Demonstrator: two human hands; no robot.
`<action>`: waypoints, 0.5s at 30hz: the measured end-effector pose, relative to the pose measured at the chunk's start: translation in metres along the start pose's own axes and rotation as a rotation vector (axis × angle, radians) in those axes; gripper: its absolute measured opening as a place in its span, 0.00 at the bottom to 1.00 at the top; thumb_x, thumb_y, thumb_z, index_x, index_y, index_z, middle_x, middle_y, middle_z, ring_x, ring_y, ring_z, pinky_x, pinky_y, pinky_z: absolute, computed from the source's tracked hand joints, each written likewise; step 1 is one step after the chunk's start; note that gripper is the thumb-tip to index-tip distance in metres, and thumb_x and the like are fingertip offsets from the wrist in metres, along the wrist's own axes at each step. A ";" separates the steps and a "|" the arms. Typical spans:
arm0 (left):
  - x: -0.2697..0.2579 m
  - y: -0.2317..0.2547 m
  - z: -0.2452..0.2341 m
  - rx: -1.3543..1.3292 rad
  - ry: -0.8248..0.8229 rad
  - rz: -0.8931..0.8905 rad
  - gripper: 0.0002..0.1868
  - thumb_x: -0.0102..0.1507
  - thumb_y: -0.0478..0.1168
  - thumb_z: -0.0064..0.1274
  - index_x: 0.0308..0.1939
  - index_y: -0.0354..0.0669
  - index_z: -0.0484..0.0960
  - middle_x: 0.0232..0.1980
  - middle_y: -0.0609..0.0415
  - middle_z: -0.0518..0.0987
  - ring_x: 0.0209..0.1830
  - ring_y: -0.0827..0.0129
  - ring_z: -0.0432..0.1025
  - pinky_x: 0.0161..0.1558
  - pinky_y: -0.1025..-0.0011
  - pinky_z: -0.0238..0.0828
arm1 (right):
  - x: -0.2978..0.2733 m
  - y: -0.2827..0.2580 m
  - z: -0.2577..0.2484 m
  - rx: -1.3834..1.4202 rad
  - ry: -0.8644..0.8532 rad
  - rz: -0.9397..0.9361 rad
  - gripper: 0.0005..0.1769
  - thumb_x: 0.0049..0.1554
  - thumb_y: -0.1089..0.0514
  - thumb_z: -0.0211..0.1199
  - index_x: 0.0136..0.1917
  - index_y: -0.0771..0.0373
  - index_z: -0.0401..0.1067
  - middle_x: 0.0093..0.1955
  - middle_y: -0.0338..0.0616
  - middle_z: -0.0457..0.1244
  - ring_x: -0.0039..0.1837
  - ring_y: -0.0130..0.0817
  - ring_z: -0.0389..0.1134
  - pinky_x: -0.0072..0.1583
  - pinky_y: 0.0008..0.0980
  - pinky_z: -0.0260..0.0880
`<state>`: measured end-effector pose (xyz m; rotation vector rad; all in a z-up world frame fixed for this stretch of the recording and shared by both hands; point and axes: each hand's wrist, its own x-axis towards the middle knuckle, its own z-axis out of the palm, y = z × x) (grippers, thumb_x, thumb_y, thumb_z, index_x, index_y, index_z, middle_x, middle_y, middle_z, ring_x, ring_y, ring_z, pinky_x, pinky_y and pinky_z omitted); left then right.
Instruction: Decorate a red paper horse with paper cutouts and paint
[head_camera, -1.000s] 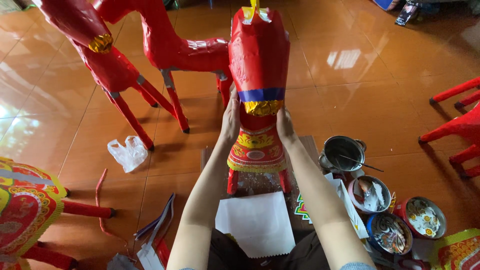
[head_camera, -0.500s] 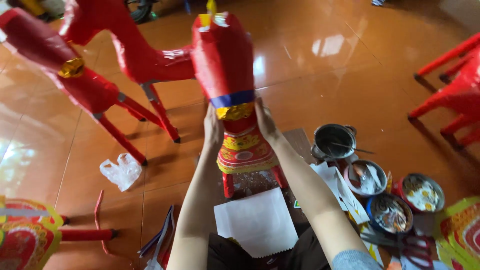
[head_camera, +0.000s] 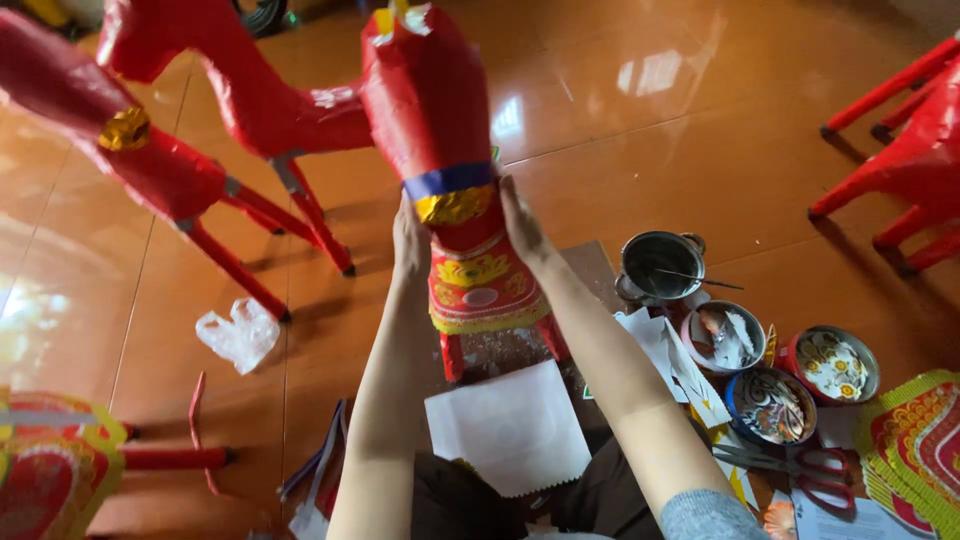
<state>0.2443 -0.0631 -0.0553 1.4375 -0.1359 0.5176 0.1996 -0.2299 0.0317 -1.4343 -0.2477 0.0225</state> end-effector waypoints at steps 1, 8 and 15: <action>-0.003 0.013 0.001 0.002 0.002 -0.036 0.25 0.74 0.51 0.29 0.57 0.36 0.76 0.55 0.44 0.76 0.58 0.62 0.68 0.66 0.58 0.58 | 0.002 0.012 0.000 -0.013 0.054 0.058 0.41 0.64 0.32 0.41 0.79 0.61 0.46 0.81 0.51 0.39 0.81 0.44 0.37 0.79 0.48 0.27; -0.042 0.007 -0.087 0.466 -0.107 -0.064 0.27 0.75 0.48 0.18 0.72 0.35 0.58 0.72 0.37 0.61 0.73 0.53 0.57 0.74 0.53 0.40 | -0.011 0.121 -0.062 0.073 0.096 0.107 0.46 0.62 0.25 0.32 0.78 0.60 0.46 0.79 0.62 0.41 0.80 0.59 0.39 0.73 0.65 0.31; -0.228 -0.106 -0.312 0.285 0.449 -0.570 0.20 0.68 0.53 0.47 0.59 0.47 0.77 0.56 0.49 0.77 0.55 0.63 0.71 0.54 0.64 0.69 | -0.182 0.262 -0.159 0.047 0.166 0.517 0.21 0.58 0.55 0.59 0.64 0.62 0.68 0.56 0.44 0.66 0.53 0.29 0.67 0.53 0.24 0.69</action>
